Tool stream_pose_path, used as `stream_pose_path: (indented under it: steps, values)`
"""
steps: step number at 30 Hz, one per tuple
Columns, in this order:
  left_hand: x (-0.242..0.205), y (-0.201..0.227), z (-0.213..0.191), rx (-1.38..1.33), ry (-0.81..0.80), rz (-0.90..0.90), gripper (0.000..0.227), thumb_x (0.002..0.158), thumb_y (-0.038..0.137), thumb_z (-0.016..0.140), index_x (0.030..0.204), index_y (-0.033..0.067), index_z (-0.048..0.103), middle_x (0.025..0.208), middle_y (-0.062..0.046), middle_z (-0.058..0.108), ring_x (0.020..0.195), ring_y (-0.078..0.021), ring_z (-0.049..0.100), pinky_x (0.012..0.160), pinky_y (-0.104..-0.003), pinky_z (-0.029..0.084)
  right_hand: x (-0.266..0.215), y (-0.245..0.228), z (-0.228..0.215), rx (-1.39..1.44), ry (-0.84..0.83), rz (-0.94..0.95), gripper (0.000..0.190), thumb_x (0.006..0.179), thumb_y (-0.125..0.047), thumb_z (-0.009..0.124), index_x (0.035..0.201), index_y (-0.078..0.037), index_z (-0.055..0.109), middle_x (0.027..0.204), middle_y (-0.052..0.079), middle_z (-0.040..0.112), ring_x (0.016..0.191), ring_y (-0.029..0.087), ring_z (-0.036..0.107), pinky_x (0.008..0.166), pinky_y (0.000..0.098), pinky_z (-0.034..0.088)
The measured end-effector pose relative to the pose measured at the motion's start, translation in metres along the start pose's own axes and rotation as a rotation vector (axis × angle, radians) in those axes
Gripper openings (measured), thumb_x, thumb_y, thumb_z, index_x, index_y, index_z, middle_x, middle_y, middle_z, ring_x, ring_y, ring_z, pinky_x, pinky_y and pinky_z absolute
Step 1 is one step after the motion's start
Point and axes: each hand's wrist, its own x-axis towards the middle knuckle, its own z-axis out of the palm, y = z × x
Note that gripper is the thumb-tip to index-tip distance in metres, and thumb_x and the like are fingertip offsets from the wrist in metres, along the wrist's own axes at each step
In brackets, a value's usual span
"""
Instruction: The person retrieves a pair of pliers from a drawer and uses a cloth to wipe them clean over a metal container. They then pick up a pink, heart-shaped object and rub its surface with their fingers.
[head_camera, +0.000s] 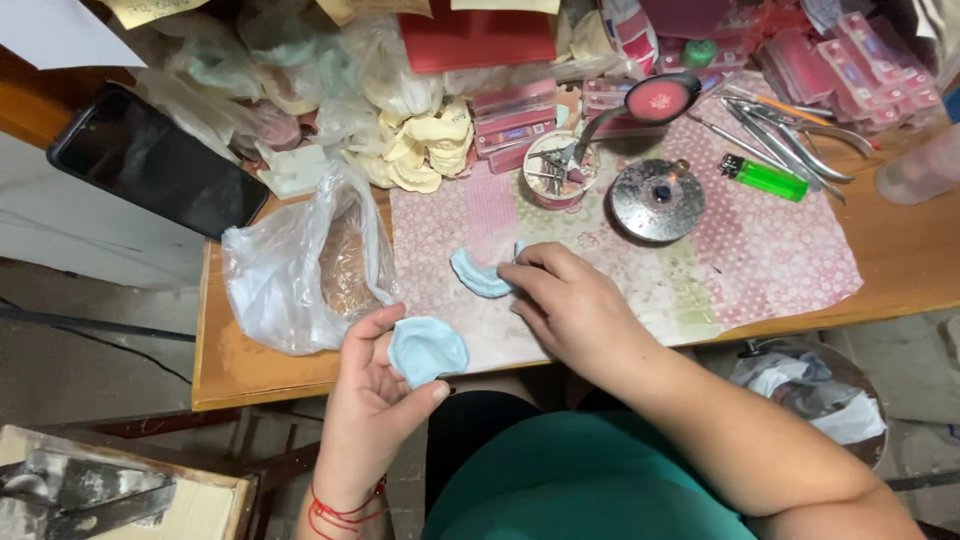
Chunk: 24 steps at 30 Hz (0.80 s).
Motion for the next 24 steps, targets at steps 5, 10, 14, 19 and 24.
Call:
stream_pose_path:
  steps: [5,10,14,19,24]
  values:
    - [0.009,0.007,0.007,0.042,-0.099,-0.055,0.095,0.082,-0.01,0.074,0.16,0.0129,0.026,0.116,-0.009,0.062,0.1,-0.0176,0.065,0.089,-0.03,0.053,-0.021,0.011,-0.03,0.066,0.08,0.009,0.027,0.102,-0.017,0.064,0.126,-0.006,0.068,0.119,0.013,0.073,0.107,0.029,0.07,0.097,0.0387,0.055]
    - [0.031,0.023,0.055,0.518,-0.261,-0.07,0.082,0.086,0.005,0.076,0.158,0.0177,0.038,0.086,0.001,0.053,0.063,-0.0093,0.053,0.056,-0.025,0.043,-0.053,0.035,-0.059,-0.001,0.265,0.082,0.011,0.1,-0.005,0.07,0.108,0.0,0.075,0.098,0.014,0.074,0.085,0.025,0.07,0.081,0.0351,0.055]
    - [0.065,0.011,0.111,0.675,-0.442,0.151,0.08,0.077,0.009,0.065,0.153,0.0133,0.043,0.141,-0.014,0.062,0.066,-0.0224,0.063,0.082,-0.036,0.05,-0.078,0.064,-0.07,-0.074,0.374,0.245,0.006,0.099,-0.01,0.076,0.099,-0.004,0.076,0.096,0.009,0.077,0.084,0.021,0.072,0.081,0.0307,0.053]
    - [0.085,0.01,0.156,0.919,-0.539,0.203,0.08,0.083,0.008,0.074,0.155,0.0083,0.041,0.137,-0.02,0.057,0.12,-0.0407,0.065,0.099,-0.049,0.053,-0.097,0.098,-0.085,0.027,0.441,0.267,0.022,0.097,-0.021,0.077,0.076,-0.015,0.075,0.058,0.003,0.06,0.056,0.028,0.061,0.059,0.0353,0.052]
    - [0.089,0.016,0.164,1.058,-0.524,0.233,0.076,0.08,0.012,0.079,0.149,0.004,0.05,0.137,-0.019,0.052,0.112,-0.0435,0.066,0.091,-0.05,0.057,-0.094,0.1,-0.096,0.041,0.457,0.281,0.021,0.096,-0.02,0.076,0.076,-0.014,0.073,0.06,0.006,0.062,0.059,0.03,0.064,0.06,0.0377,0.052]
